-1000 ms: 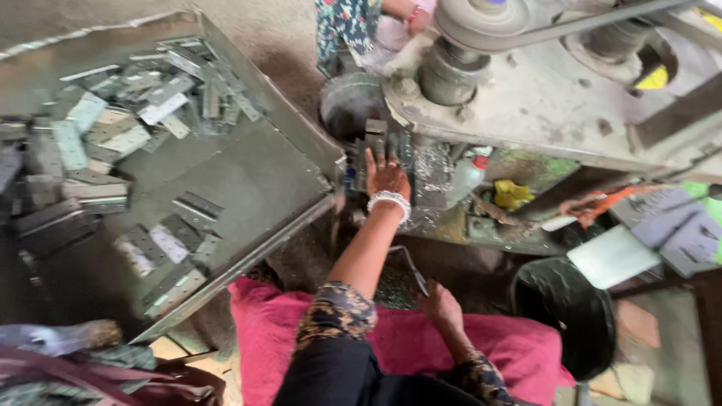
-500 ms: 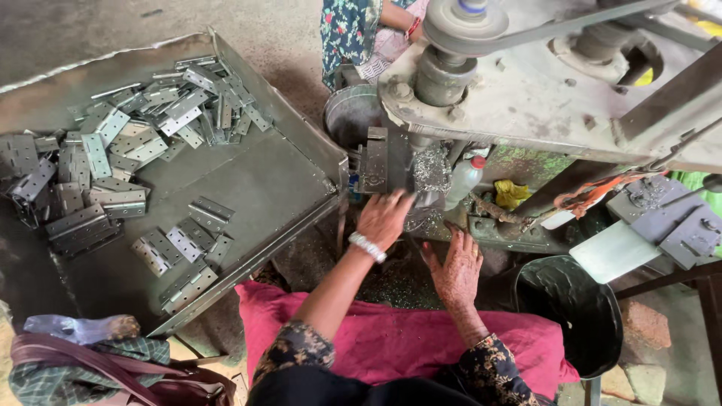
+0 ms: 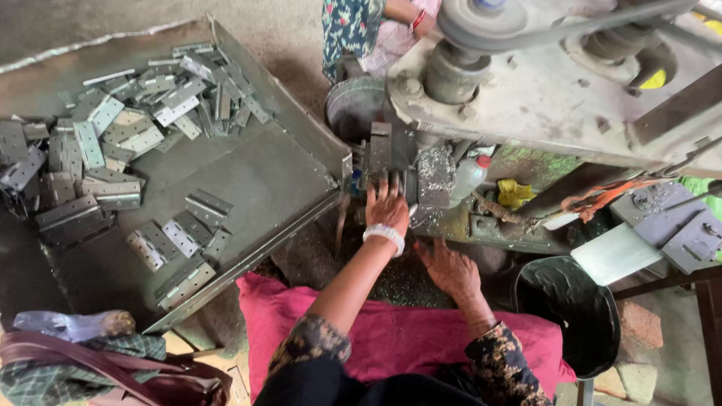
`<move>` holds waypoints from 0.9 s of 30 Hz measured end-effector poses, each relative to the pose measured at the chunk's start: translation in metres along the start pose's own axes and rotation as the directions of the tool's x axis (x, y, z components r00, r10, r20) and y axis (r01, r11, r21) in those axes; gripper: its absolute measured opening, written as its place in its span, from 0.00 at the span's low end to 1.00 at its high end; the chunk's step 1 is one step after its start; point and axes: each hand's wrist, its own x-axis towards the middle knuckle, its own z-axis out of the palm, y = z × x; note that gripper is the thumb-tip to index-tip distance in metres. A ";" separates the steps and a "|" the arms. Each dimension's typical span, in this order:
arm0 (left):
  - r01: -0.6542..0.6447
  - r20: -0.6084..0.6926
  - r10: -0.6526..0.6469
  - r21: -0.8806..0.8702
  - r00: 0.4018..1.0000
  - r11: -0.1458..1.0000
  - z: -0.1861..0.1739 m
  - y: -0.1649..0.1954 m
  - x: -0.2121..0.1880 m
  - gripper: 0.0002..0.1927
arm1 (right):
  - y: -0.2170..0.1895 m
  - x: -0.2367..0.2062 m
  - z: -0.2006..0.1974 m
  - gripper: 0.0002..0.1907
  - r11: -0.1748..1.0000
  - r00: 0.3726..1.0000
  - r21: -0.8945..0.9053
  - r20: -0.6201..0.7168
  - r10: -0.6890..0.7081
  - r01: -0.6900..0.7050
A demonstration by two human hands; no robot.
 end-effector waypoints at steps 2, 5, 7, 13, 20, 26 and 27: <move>0.020 -0.161 -0.008 0.074 0.987 0.997 -0.007 0.005 0.013 0.32 | 0.005 -0.001 0.010 0.37 0.999 0.999 0.020 0.022 0.032 -0.032; 0.032 -0.120 -0.011 0.179 0.993 0.983 -0.015 0.010 0.020 0.28 | 0.009 -0.021 0.038 0.37 0.994 0.994 0.055 0.056 0.089 -0.092; 0.001 -0.040 0.005 0.162 0.999 0.987 -0.018 0.009 0.018 0.24 | 0.010 -0.033 0.056 0.37 0.992 0.997 0.101 -0.002 0.078 -0.078; 0.023 -0.080 -0.012 0.140 0.997 0.990 -0.015 0.004 0.018 0.23 | 0.030 0.001 0.058 0.32 0.969 0.973 0.140 0.137 0.185 -0.204; 0.039 -0.185 -0.025 0.072 0.982 0.997 -0.007 0.005 0.034 0.24 | 0.030 -0.020 0.078 0.32 0.971 0.984 0.182 0.116 0.138 -0.158; 0.063 -0.064 -0.052 0.185 0.997 0.981 -0.026 0.004 0.040 0.21 | 0.031 -0.005 0.069 0.33 0.976 0.989 0.163 0.047 0.140 -0.146; 0.070 -0.067 -0.059 0.178 0.996 0.982 -0.029 0.005 0.040 0.21 | 0.031 -0.004 0.067 0.33 0.984 0.995 0.152 -0.004 0.097 -0.096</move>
